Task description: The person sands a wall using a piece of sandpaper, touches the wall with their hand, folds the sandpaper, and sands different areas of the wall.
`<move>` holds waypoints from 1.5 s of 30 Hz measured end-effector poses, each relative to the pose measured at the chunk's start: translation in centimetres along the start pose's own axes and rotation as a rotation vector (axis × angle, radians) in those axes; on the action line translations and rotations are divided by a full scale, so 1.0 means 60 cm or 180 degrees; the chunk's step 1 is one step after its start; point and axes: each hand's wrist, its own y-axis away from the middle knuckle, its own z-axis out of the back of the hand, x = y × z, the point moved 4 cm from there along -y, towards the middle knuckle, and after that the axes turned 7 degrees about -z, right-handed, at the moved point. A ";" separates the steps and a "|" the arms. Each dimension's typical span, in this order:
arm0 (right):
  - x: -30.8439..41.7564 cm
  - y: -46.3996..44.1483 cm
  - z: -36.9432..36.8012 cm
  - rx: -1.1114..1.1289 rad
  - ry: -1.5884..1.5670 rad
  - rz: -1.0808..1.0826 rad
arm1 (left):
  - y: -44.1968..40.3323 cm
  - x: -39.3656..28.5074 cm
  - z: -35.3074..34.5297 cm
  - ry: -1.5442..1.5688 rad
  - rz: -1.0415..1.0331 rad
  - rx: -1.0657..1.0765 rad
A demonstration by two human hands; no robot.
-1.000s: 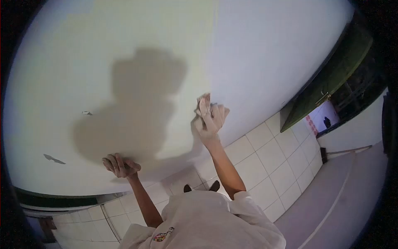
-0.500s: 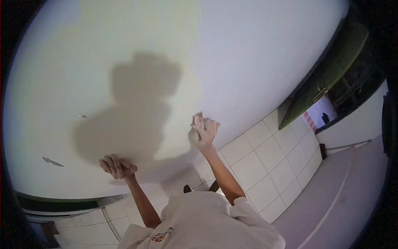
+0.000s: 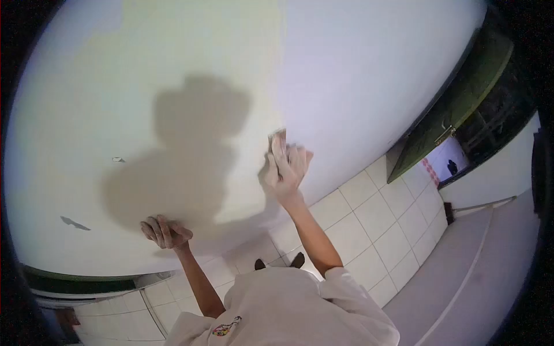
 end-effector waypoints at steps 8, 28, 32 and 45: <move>-0.043 0.106 -0.015 -0.0039 0.0090 -0.0119 | -0.001 -0.001 -0.002 -0.0164 0.0140 0.0131; -0.052 0.177 0.001 0.0292 0.0322 -0.0317 | -0.002 -0.005 0.000 0.0060 0.0146 0.0077; -0.024 0.085 -0.018 -0.0131 0.0257 -0.0131 | 0.009 -0.001 -0.005 0.0099 0.0237 0.0109; 0.026 0.073 0.014 0.0146 0.0200 -0.0604 | -0.019 -0.008 0.004 0.0355 0.0170 0.0029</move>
